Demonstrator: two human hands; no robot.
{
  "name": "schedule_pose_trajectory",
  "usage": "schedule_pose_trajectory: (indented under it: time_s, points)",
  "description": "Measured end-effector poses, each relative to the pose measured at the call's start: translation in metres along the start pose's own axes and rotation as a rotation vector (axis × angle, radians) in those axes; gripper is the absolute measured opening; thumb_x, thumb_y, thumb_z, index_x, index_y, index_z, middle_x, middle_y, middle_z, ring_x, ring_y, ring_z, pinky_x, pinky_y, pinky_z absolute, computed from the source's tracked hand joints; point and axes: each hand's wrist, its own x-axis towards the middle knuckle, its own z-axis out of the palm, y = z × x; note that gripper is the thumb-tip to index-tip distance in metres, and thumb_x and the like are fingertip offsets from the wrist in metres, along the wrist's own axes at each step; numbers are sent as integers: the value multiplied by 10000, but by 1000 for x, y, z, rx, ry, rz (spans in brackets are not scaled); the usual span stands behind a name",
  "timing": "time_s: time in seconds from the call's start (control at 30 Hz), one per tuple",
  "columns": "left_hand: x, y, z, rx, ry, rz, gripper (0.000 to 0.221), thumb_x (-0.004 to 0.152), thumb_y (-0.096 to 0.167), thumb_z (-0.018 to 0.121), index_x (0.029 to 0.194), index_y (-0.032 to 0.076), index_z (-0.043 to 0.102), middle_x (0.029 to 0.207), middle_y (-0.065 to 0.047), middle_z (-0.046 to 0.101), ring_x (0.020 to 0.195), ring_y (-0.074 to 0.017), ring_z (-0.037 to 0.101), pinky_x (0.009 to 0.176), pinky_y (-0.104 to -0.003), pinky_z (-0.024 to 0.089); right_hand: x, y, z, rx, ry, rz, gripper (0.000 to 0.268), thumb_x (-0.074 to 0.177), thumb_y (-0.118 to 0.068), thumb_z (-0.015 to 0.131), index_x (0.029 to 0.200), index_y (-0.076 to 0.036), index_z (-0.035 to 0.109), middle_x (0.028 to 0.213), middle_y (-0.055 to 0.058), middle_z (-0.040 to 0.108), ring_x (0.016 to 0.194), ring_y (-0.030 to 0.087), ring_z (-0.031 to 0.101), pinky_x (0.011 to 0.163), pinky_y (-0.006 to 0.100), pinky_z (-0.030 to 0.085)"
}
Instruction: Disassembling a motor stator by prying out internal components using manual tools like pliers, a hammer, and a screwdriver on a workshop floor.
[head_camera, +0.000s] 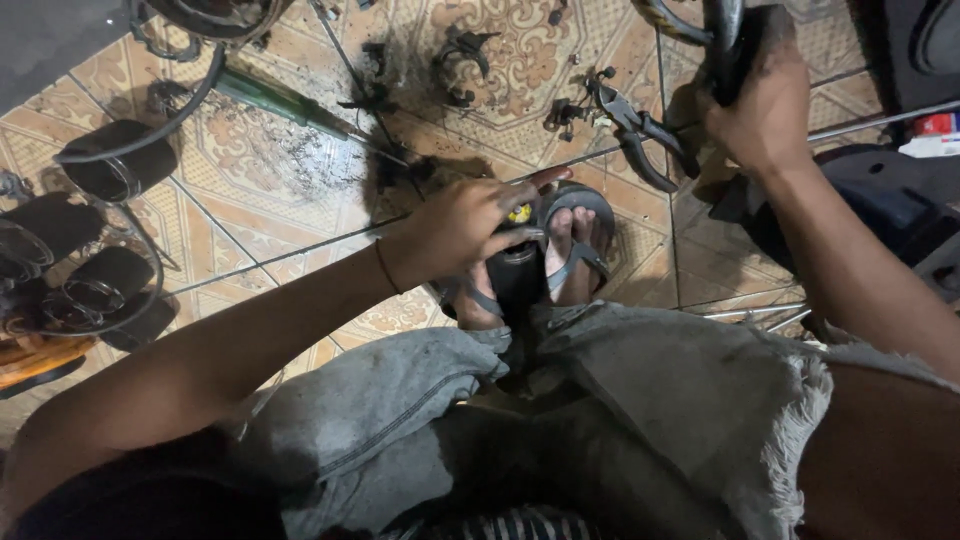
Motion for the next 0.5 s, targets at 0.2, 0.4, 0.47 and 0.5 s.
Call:
schedule_pose_trajectory:
  time_s: [0.2,0.4,0.47,0.5]
  points:
    - [-1,2,-2,34,-3,-6,499,982,269,668,1344,-60,570,985,-170,654,749,-254,612,675,-345,507,-3,3,1,-43,-11,47,578,875,53,862,1326,154,515,1100,320,634,859,442,657,775,474,573]
    - [-5,0,1,108,37,77,496,963,214,666,1349,-73,546,1025,-163,688,803,-262,641,688,-360,516,-10,11,4,-54,-54,45,608,838,47,853,1333,140,513,1111,306,630,886,448,652,780,489,574]
    - [-18,-14,16,348,203,259,245,946,295,743,893,66,676,877,-56,563,799,-204,517,738,-340,447,-8,14,7,-15,-57,81,640,839,53,849,1359,100,478,1096,319,638,842,480,639,731,531,532]
    - [-19,-10,17,374,213,215,245,946,295,743,893,66,676,877,-56,563,799,-204,517,738,-340,447,-5,9,6,16,-63,40,640,839,53,849,1359,100,478,1096,319,638,842,480,639,731,531,532]
